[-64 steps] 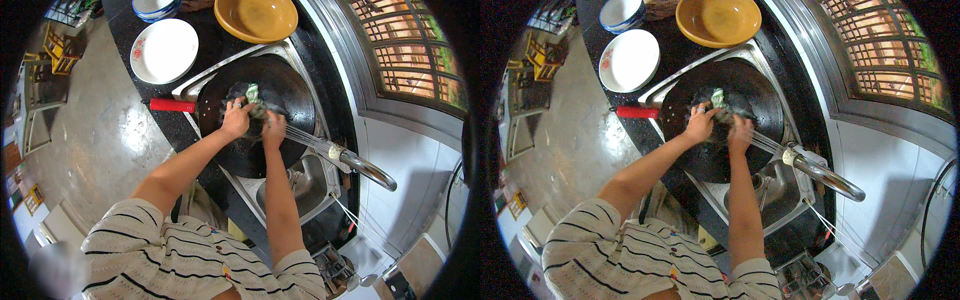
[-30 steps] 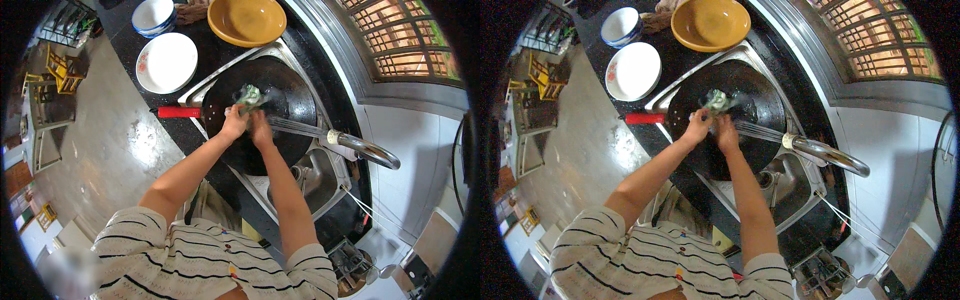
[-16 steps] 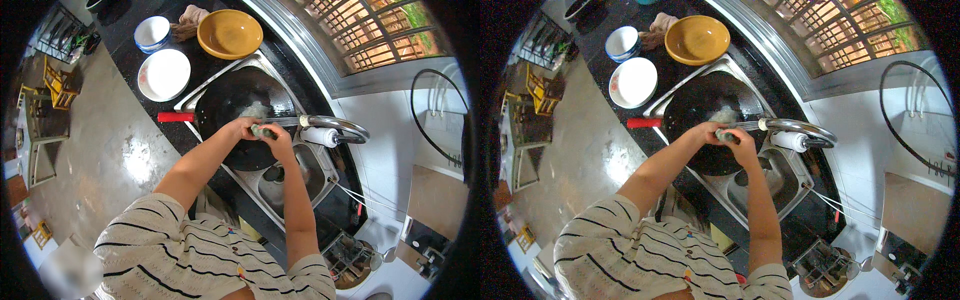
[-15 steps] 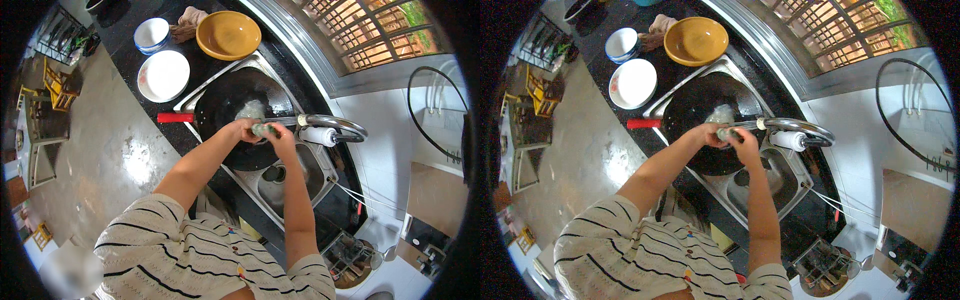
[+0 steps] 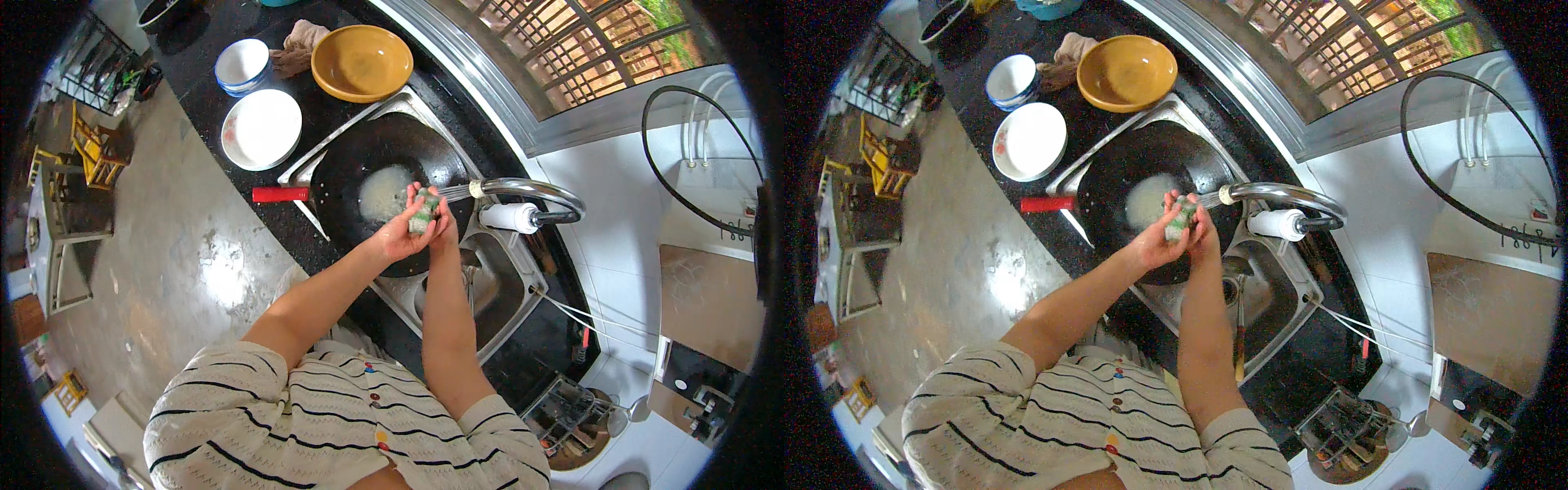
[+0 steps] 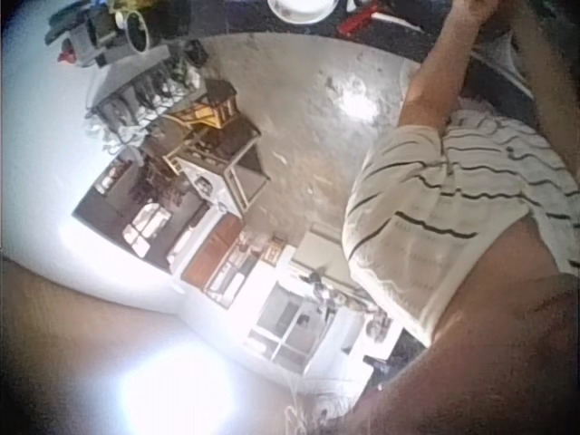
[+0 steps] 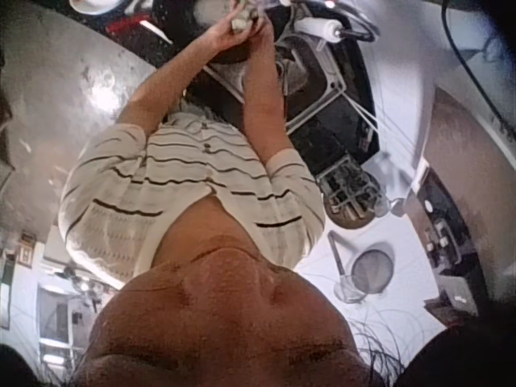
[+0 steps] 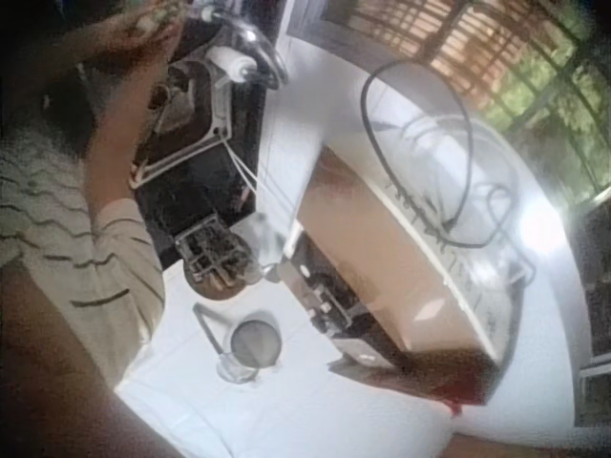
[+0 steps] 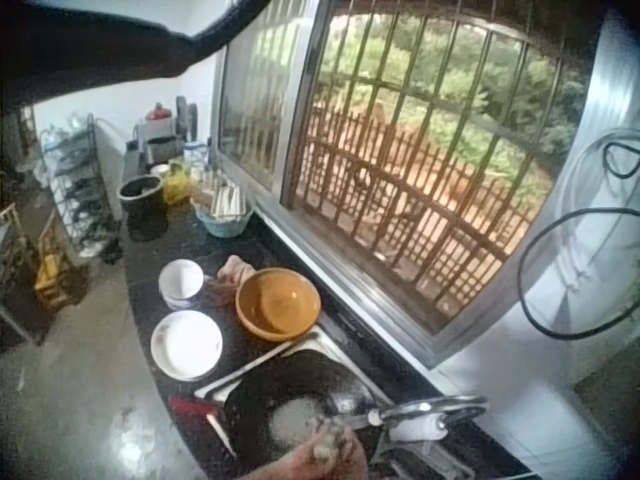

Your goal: The person wipes the gas stovetop and the control panel of the range hood using a green and white cloth. They then rinse the cloth under running water in the sink. The task involves cleaning multiple surfaces in the kitchen.

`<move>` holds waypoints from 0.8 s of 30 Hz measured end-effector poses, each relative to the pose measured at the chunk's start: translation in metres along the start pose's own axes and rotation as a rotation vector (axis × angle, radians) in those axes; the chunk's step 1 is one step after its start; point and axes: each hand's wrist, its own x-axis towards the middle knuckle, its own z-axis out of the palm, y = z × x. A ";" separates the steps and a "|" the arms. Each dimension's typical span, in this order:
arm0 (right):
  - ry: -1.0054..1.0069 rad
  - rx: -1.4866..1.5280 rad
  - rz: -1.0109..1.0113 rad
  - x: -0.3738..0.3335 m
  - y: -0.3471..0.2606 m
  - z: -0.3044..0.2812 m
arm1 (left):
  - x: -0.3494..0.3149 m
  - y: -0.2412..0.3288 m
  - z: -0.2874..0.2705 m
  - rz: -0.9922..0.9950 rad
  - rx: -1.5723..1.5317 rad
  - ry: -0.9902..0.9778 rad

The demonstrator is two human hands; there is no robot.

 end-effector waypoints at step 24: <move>0.687 -1.685 -0.143 0.027 0.027 -0.008 | 0.035 0.042 -0.105 0.568 2.708 0.524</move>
